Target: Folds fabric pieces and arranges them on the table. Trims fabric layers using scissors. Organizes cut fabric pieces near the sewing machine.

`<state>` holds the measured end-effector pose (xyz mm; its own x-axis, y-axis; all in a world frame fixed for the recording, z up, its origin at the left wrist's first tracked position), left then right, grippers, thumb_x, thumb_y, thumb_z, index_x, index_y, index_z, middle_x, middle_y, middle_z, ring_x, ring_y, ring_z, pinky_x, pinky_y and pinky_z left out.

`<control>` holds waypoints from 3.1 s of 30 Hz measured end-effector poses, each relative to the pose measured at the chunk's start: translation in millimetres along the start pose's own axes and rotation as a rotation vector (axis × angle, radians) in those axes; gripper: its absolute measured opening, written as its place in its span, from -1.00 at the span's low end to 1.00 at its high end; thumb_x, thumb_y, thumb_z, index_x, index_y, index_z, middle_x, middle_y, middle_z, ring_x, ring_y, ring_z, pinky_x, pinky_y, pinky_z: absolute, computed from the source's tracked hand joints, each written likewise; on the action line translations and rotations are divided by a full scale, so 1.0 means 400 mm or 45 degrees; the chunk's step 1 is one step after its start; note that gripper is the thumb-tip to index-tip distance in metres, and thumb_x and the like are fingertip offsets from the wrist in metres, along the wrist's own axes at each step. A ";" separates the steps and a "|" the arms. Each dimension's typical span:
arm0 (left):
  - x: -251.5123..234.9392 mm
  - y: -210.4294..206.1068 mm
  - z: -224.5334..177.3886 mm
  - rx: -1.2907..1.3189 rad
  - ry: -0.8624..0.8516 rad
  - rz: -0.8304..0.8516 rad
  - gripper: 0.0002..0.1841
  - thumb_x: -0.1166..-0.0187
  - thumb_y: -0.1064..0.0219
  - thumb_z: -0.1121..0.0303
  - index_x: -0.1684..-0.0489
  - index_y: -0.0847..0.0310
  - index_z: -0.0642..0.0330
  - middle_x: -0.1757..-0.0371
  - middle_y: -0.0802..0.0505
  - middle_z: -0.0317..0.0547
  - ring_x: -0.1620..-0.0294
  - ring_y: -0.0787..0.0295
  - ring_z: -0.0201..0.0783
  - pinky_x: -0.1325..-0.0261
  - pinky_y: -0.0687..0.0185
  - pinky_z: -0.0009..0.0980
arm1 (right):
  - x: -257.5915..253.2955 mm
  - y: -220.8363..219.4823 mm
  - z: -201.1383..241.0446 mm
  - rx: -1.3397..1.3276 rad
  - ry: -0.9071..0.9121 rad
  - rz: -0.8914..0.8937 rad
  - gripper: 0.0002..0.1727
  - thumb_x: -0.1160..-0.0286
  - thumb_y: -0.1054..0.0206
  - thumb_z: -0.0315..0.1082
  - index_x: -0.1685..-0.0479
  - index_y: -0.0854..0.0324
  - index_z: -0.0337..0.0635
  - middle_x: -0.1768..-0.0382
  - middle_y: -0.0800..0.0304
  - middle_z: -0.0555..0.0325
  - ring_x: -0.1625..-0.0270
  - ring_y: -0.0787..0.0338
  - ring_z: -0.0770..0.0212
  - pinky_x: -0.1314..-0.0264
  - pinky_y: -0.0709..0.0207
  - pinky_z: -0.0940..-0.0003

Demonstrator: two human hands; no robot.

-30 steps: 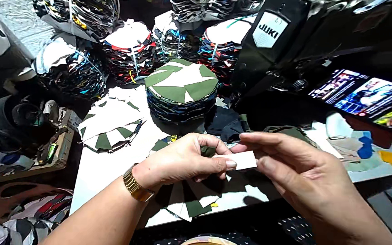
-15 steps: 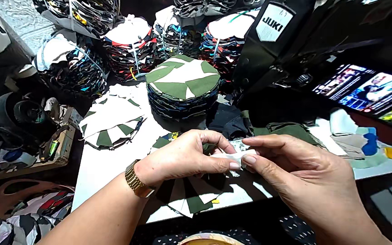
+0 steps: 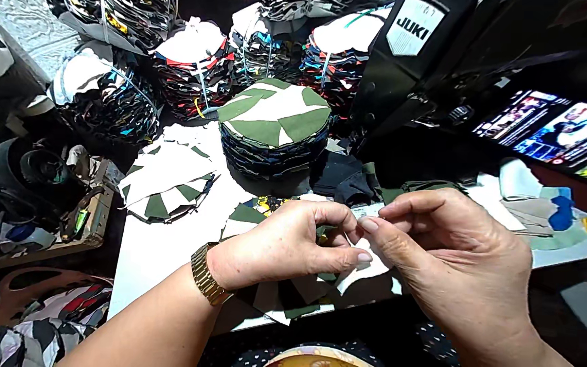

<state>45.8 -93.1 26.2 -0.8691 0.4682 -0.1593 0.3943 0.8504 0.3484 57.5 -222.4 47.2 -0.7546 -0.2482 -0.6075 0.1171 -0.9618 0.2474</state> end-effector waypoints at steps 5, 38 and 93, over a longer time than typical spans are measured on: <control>0.003 0.004 0.018 0.162 0.136 -0.017 -0.95 -0.59 -0.34 0.57 0.25 -0.69 0.34 0.49 -0.71 -0.17 0.64 -0.54 -0.51 0.62 -0.48 -0.65 | -0.003 -0.009 -0.009 -0.110 -0.058 0.068 -0.85 -0.44 -0.52 -0.28 0.11 -0.68 0.11 0.37 -0.74 0.52 0.45 -0.69 0.61 0.43 -0.63 0.76; 0.009 0.106 0.014 0.308 0.137 -0.139 -0.84 -0.71 -0.28 0.46 0.32 -0.67 0.23 0.43 -0.84 -0.20 0.60 -0.59 -0.58 0.63 -0.37 -0.71 | -0.041 0.004 -0.002 -0.110 -0.048 0.205 -0.72 -0.47 -0.44 -0.39 -0.14 -0.71 -0.09 0.14 -0.84 0.36 0.21 -0.81 0.47 0.12 -0.75 0.63; 0.008 0.033 0.095 1.499 0.522 -0.271 -0.43 -0.73 0.17 0.54 -0.77 -0.09 0.09 -0.33 -0.74 0.28 -0.20 -0.82 0.04 -0.26 -0.72 -0.13 | -0.006 -0.001 0.035 0.385 0.226 0.304 -0.80 -0.52 -0.32 -0.25 0.13 -0.84 -0.08 0.14 -0.75 0.34 0.15 -0.71 0.51 0.13 -0.67 0.57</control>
<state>59.7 -71.4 -4.7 -0.8933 0.3668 0.2597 0.0784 0.6963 -0.7135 50.3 -219.8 59.1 -0.6035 -0.5011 -0.6202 0.0602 -0.8042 0.5912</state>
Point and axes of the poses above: each hand's wrist, its own x-axis away from the middle knuckle, its own y-axis out of the back of the hand, z = x × y, the point moved 10 cm from there along -x, towards the middle knuckle
